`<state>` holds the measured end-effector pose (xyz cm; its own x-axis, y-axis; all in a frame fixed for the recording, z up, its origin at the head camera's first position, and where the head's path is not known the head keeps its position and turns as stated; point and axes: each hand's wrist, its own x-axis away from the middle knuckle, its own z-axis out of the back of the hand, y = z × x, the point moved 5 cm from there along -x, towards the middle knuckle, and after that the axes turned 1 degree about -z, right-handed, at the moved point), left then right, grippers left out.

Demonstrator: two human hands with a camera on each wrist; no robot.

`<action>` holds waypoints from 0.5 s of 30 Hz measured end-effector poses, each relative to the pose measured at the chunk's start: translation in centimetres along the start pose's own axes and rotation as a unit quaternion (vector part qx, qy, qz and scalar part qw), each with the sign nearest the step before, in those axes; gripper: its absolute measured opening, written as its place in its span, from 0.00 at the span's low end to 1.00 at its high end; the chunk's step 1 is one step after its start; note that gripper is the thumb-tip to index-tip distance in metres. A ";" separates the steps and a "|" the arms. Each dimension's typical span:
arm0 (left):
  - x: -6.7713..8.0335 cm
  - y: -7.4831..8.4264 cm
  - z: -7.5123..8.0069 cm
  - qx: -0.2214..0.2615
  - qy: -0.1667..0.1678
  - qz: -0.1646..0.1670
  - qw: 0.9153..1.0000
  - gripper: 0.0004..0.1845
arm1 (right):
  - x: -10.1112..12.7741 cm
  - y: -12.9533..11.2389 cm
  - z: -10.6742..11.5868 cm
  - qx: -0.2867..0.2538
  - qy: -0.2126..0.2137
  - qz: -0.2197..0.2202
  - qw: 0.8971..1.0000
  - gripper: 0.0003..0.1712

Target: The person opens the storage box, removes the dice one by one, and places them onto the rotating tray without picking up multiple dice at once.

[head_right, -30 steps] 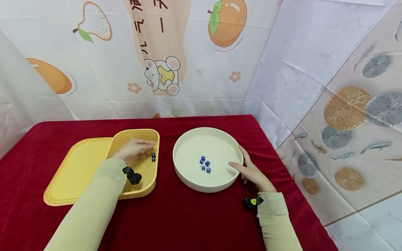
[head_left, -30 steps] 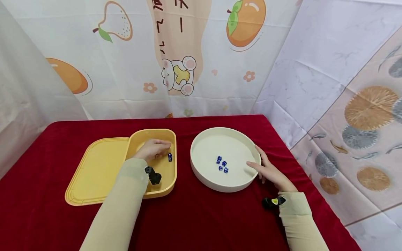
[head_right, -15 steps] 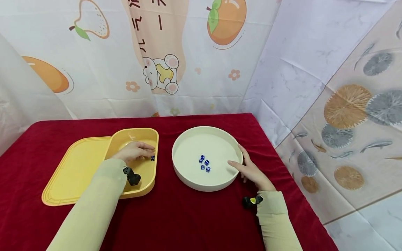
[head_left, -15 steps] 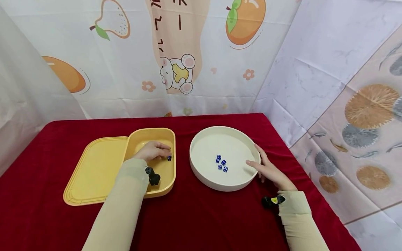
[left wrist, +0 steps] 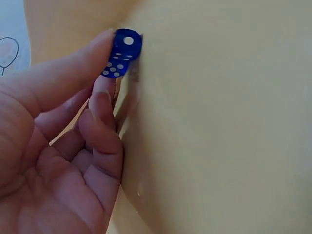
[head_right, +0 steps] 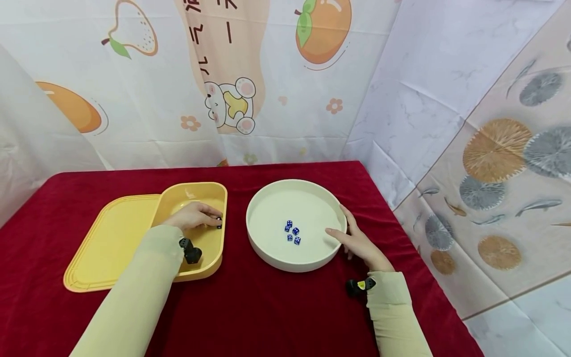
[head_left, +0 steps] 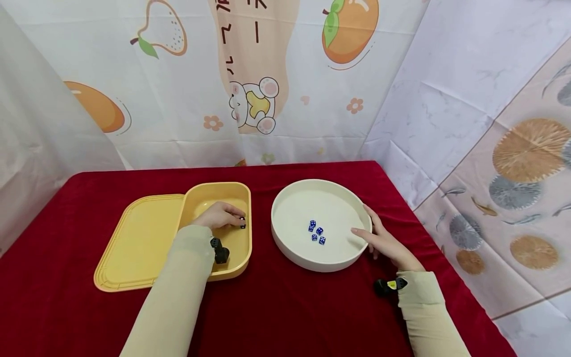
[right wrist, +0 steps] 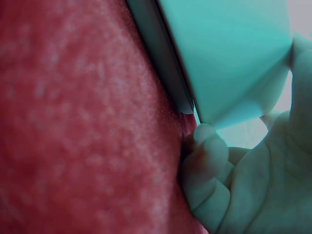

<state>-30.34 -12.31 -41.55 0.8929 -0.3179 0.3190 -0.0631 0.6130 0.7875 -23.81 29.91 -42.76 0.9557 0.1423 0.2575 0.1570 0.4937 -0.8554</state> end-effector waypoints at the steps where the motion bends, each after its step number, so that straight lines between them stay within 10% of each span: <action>1: -0.1 0.0 0.0 -0.008 0.001 0.000 1.000 0.18 | 0.0 0.0 0.0 0.001 0.000 0.001 1.000 0.53; 15: 0.0 0.4 -0.2 -0.039 0.017 -0.003 0.999 0.15 | 0.2 -0.4 0.0 -0.004 0.000 0.005 1.000 0.53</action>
<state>-30.28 -11.97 -41.33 0.9082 -0.2971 0.2947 -0.0241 0.6659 0.7456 -23.66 29.79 -42.36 0.9573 0.1476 0.2486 0.1491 0.4845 -0.8620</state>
